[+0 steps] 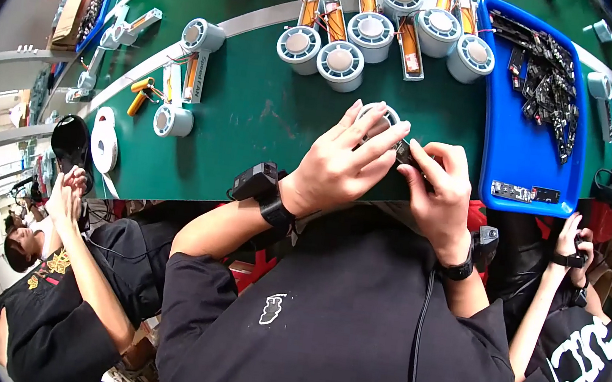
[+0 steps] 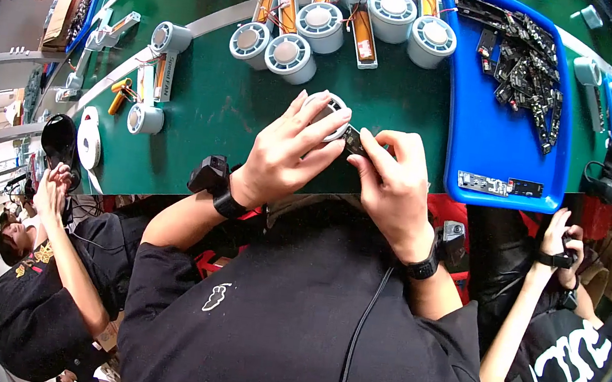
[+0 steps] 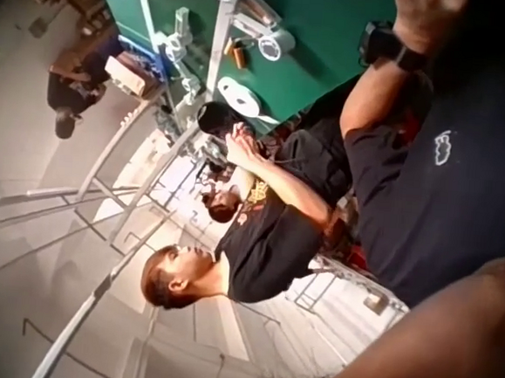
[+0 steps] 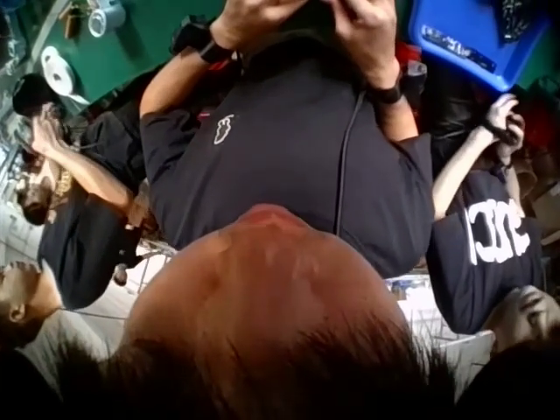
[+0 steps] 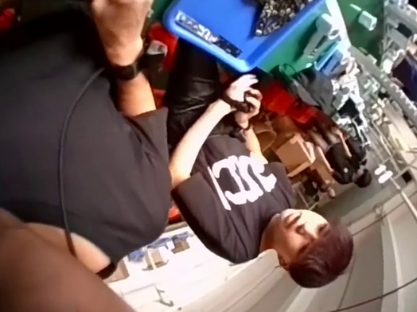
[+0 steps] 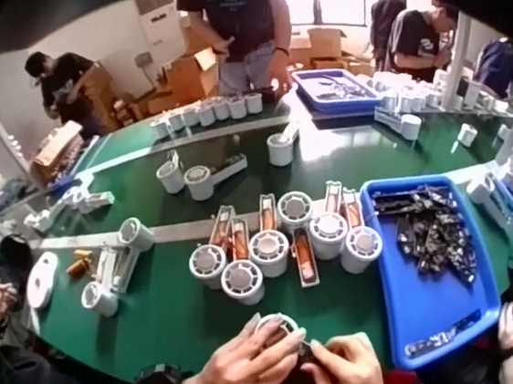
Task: The person picks up a circuit board from a blue tray and connects the wires from the fan and battery to it by hand. They then press the circuit board into the fan housing and place the assembled unit onto the green workbench.
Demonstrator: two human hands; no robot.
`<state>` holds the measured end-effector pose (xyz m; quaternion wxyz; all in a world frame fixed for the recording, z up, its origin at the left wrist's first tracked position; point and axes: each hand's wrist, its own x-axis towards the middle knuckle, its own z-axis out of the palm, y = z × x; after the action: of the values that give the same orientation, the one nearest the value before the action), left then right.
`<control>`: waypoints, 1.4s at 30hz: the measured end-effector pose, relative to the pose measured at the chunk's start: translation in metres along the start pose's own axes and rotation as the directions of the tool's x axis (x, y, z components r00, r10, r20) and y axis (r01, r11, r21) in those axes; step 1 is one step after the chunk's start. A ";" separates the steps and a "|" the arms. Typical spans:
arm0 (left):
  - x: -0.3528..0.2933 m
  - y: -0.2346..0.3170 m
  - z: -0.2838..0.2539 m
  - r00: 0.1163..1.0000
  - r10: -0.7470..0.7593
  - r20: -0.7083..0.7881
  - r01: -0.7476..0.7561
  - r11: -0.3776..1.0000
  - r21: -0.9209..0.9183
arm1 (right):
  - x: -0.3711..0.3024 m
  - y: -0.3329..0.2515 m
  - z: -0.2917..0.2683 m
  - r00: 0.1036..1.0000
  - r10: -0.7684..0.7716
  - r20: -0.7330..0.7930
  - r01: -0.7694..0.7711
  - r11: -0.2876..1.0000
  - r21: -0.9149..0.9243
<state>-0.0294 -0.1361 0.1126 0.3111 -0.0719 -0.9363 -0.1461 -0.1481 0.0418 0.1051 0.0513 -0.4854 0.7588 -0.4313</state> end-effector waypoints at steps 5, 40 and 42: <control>0.000 0.010 -0.009 0.998 -0.034 0.054 0.034 0.999 -0.009 | 0.009 -0.005 -0.006 0.998 0.008 0.065 -0.003 0.998 -0.068; 0.010 0.009 -0.009 0.988 -0.046 0.150 0.037 0.997 0.061 | 0.000 0.028 -0.013 0.872 0.322 0.369 -0.484 0.685 0.545; 0.011 0.007 -0.011 0.984 -0.048 0.170 0.037 0.997 0.071 | -0.002 0.029 -0.013 0.866 0.324 0.381 -0.495 0.660 0.565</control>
<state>-0.0308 -0.1322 0.1294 0.2283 -0.0537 -0.9654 -0.1142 -0.1733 0.0558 0.0921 0.4056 -0.3019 0.6402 -0.5784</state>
